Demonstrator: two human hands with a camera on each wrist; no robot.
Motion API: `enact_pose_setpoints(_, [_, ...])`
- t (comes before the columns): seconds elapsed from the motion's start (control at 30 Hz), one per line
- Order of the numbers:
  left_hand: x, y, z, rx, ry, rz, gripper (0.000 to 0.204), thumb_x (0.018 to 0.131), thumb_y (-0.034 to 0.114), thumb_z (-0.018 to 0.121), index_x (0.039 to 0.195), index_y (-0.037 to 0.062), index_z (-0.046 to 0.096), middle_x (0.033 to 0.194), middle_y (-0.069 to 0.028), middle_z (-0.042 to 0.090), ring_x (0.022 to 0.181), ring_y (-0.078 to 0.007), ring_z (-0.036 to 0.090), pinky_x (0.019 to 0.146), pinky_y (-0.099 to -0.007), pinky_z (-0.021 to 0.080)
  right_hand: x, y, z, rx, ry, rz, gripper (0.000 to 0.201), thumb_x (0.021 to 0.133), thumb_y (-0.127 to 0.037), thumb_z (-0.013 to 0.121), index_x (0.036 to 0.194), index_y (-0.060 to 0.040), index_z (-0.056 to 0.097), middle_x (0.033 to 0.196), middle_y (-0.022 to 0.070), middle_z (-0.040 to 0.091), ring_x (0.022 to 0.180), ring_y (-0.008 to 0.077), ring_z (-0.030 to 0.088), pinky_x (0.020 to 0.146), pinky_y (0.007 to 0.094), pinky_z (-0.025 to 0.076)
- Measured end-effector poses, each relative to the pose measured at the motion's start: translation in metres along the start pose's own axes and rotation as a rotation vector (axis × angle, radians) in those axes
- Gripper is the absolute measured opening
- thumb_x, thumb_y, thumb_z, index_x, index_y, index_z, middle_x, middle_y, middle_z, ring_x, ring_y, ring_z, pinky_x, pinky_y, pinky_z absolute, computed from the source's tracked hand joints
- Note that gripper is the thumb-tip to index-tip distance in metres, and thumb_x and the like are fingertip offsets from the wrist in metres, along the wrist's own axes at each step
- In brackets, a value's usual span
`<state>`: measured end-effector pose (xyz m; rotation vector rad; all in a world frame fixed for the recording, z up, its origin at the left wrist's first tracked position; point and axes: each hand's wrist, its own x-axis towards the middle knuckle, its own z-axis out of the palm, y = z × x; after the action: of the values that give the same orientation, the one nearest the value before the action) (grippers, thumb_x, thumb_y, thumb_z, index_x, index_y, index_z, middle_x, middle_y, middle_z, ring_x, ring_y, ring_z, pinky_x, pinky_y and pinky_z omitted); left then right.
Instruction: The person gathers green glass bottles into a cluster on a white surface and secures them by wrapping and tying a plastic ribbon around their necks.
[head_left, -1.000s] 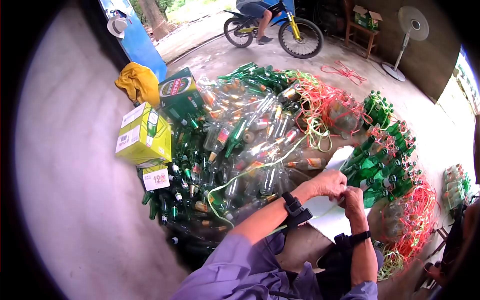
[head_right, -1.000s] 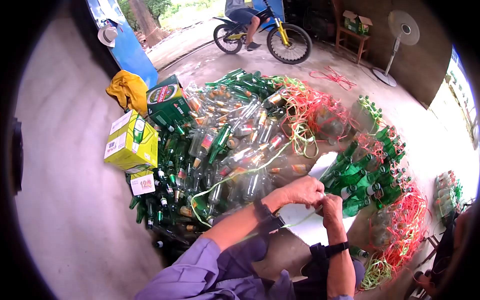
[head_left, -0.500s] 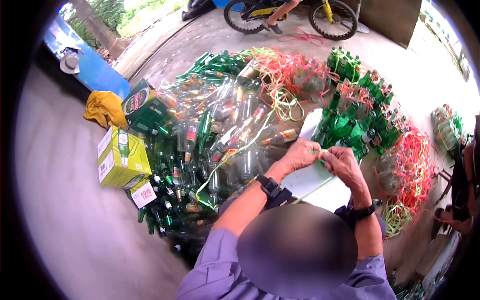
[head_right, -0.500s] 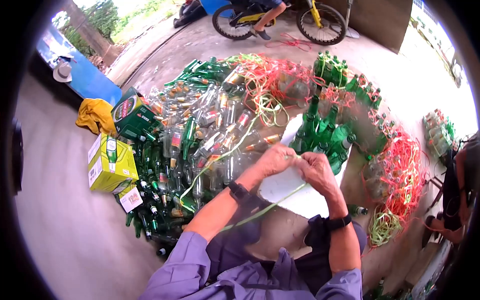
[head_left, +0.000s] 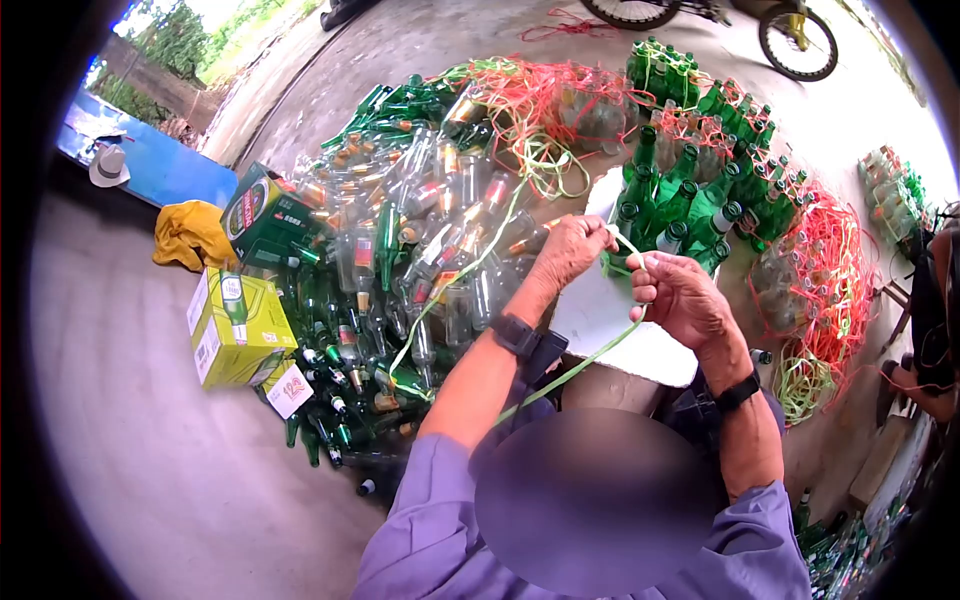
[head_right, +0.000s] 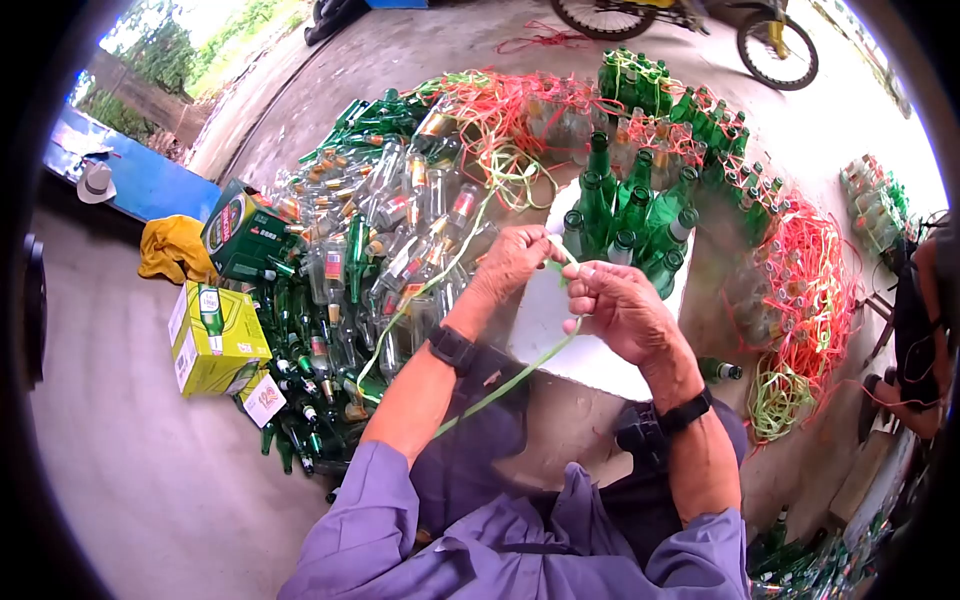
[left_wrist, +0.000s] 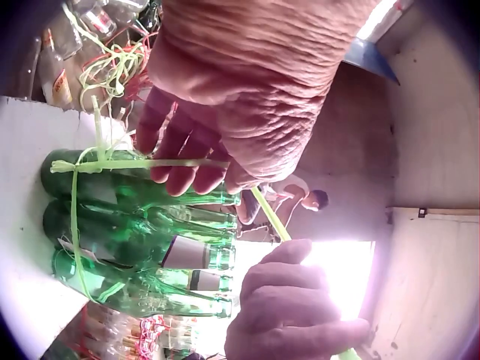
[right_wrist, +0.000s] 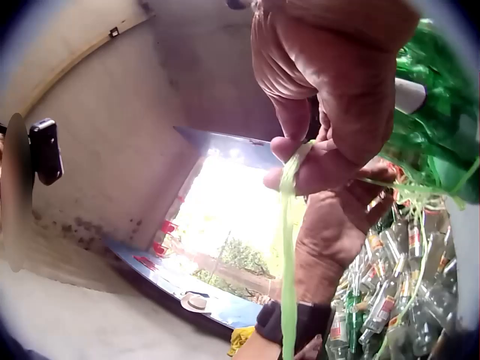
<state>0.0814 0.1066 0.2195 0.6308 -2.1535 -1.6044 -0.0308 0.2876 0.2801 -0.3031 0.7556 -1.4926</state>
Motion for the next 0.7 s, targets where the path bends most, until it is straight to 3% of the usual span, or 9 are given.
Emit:
enact_pose_setpoints(0.03, [0.003, -0.001, 0.001, -0.001, -0.003, -0.003, 0.028, 0.091, 0.023, 0.057, 0.080, -0.0001, 0.069, 0.071, -0.0069, 0.068, 0.064, -0.0120, 0.059, 0.062, -0.0275, 0.047, 0.000, 0.007, 0.000, 0.035, 0.013, 0.022, 0.023, 0.097, -0.018, 0.056, 0.107, 0.0026, 0.058, 0.077, -0.0007, 0.053, 0.068, 0.0105, 0.052, 0.062, 0.0298, 0.051])
enact_pose_setpoints(0.1, [0.007, 0.006, -0.004, -0.253, 0.124, -0.211, 0.027, 0.089, 0.022, 0.056, 0.077, 0.0019, 0.069, 0.072, -0.0055, 0.068, 0.064, -0.0122, 0.059, 0.061, -0.0279, 0.048, 0.001, 0.017, 0.003, 0.100, 0.025, 0.116, 0.019, 0.096, -0.014, 0.058, 0.101, 0.0037, 0.058, 0.082, 0.0032, 0.057, 0.068, 0.0120, 0.056, 0.062, 0.0297, 0.050])
enact_pose_setpoints(0.13, [0.008, 0.005, -0.009, -0.267, 0.149, -0.226, 0.026, 0.088, 0.024, 0.056, 0.077, 0.0032, 0.068, 0.073, -0.0047, 0.068, 0.065, -0.0119, 0.060, 0.061, -0.0274, 0.049, 0.001, 0.021, 0.008, 0.066, 0.085, 0.101, 0.016, 0.094, -0.014, 0.059, 0.096, 0.0018, 0.058, 0.079, 0.0023, 0.057, 0.064, 0.0105, 0.054, 0.057, 0.0266, 0.046])
enact_pose_setpoints(0.27, [0.014, 0.010, -0.018, -0.241, 0.045, -0.164, 0.026, 0.090, 0.023, 0.056, 0.078, 0.0023, 0.066, 0.073, -0.0064, 0.068, 0.066, -0.0120, 0.060, 0.062, -0.0267, 0.048, 0.019, 0.012, -0.004, -0.076, 0.236, -0.073, 0.013, 0.093, -0.013, 0.059, 0.095, 0.0002, 0.060, 0.072, -0.0010, 0.053, 0.058, 0.0075, 0.047, 0.051, 0.0225, 0.039])
enact_pose_setpoints(0.37, [0.015, 0.022, -0.021, -0.361, -0.025, -0.140, 0.023, 0.089, 0.021, 0.057, 0.078, 0.0029, 0.065, 0.073, -0.0068, 0.068, 0.068, -0.0125, 0.061, 0.065, -0.0267, 0.048, 0.032, -0.002, -0.009, -0.046, 0.286, -0.175, 0.016, 0.094, -0.014, 0.061, 0.097, 0.0012, 0.062, 0.073, -0.0016, 0.055, 0.058, 0.0058, 0.048, 0.051, 0.0217, 0.042])
enact_pose_setpoints(0.53, [0.019, 0.023, -0.020, -0.553, -0.111, -0.146, 0.021, 0.090, 0.019, 0.058, 0.078, 0.0020, 0.064, 0.073, -0.0101, 0.067, 0.069, -0.0173, 0.063, 0.070, -0.0290, 0.049, 0.048, 0.013, -0.016, -0.174, 0.404, -0.118, 0.020, 0.092, -0.018, 0.064, 0.084, 0.0001, 0.066, 0.068, 0.0010, 0.058, 0.051, 0.0077, 0.051, 0.045, 0.0222, 0.043])
enact_pose_setpoints(0.6, [0.020, 0.024, -0.018, -0.782, -0.012, -0.143, 0.022, 0.090, 0.019, 0.058, 0.079, 0.0010, 0.065, 0.075, -0.0116, 0.068, 0.071, -0.0189, 0.064, 0.073, -0.0301, 0.049, 0.051, 0.021, -0.015, -0.245, 0.415, -0.123, 0.021, 0.092, -0.019, 0.064, 0.082, -0.0001, 0.066, 0.067, 0.0014, 0.058, 0.051, 0.0085, 0.051, 0.045, 0.0228, 0.043])
enact_pose_setpoints(0.7, [0.027, 0.024, -0.018, -0.777, -0.001, -0.114, 0.023, 0.089, 0.022, 0.059, 0.084, 0.0008, 0.066, 0.080, -0.0106, 0.068, 0.081, -0.0211, 0.064, 0.079, -0.0368, 0.049, 0.059, 0.034, -0.025, -0.310, 0.418, -0.133, 0.022, 0.092, -0.019, 0.064, 0.084, 0.0012, 0.066, 0.068, 0.0019, 0.058, 0.052, 0.0091, 0.051, 0.046, 0.0236, 0.044])
